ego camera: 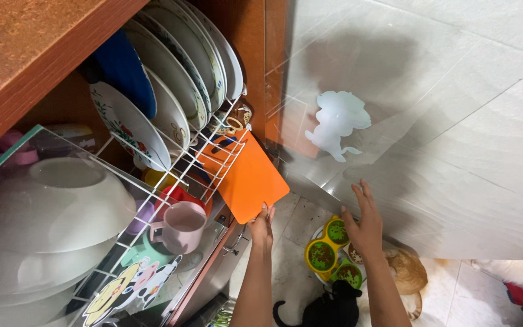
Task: The person removes raw chicken pieces from a plastic bag, places them into a pot, and washes them with water before retrieving a cutting board and a knife from a cabinet.
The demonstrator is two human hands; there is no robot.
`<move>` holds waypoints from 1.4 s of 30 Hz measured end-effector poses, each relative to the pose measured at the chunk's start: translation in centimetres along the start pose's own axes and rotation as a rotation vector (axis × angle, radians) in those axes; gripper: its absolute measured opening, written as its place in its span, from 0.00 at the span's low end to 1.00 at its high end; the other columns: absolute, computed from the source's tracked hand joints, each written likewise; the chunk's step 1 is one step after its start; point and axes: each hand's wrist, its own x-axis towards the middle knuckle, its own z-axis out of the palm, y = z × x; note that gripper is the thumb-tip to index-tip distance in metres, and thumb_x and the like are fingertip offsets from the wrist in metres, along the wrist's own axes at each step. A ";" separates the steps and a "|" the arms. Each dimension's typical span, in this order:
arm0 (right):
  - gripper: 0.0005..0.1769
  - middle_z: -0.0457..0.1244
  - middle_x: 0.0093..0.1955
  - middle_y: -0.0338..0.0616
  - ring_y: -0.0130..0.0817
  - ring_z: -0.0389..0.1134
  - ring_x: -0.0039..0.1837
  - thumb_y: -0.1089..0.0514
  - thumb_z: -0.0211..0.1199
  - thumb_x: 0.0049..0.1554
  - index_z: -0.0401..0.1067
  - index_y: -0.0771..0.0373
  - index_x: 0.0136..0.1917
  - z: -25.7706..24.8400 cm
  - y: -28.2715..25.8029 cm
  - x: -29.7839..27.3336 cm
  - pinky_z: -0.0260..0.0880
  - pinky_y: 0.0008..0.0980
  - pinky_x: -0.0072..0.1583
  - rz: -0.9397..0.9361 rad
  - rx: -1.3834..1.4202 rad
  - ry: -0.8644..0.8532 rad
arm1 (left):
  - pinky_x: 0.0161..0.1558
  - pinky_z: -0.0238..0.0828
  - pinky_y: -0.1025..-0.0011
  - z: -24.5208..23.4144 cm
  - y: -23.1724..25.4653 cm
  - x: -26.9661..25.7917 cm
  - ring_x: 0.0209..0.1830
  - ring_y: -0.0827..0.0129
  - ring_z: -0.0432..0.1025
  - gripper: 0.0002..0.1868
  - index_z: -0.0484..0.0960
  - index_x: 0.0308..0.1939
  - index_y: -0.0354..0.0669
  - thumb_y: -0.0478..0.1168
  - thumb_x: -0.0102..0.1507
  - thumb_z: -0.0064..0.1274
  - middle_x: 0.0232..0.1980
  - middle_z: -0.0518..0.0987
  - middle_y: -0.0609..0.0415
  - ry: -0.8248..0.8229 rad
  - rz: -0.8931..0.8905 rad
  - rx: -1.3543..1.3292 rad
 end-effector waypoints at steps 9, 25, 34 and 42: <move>0.32 0.46 0.84 0.55 0.63 0.47 0.81 0.59 0.61 0.62 0.61 0.57 0.78 0.5 -0.9 -0.1 0.52 0.70 0.74 0.016 -0.006 0.007 | 0.61 0.76 0.50 -1.0 1.3 -8.2 0.50 0.46 0.80 0.23 0.78 0.60 0.37 0.35 0.62 0.66 0.49 0.78 0.45 0.006 -0.086 0.106; 0.34 0.51 0.83 0.39 0.38 0.49 0.83 0.54 0.58 0.59 0.57 0.54 0.78 5.7 -3.0 -8.9 0.71 0.38 0.67 -0.155 -0.246 -0.200 | 0.45 0.80 0.51 -28.2 -0.7 -23.2 0.44 0.45 0.78 0.33 0.73 0.66 0.47 0.22 0.59 0.63 0.58 0.82 0.38 0.109 -0.501 0.244; 0.36 0.45 0.82 0.45 0.46 0.66 0.69 0.51 0.60 0.59 0.59 0.57 0.78 15.3 -10.5 -11.7 0.69 0.50 0.56 -0.393 -0.252 -0.306 | 0.38 0.79 0.49 -36.1 0.7 -27.1 0.33 0.41 0.80 0.20 0.85 0.46 0.24 0.25 0.50 0.69 0.37 0.84 0.33 0.319 -0.335 0.263; 0.34 0.53 0.80 0.45 0.46 0.60 0.76 0.67 0.58 0.52 0.66 0.57 0.73 19.9 -10.9 -11.1 0.65 0.46 0.67 -0.437 0.004 -0.219 | 0.43 0.82 0.60 -41.0 1.4 -26.8 0.38 0.52 0.82 0.15 0.86 0.47 0.30 0.32 0.57 0.69 0.40 0.88 0.37 0.295 -0.454 0.483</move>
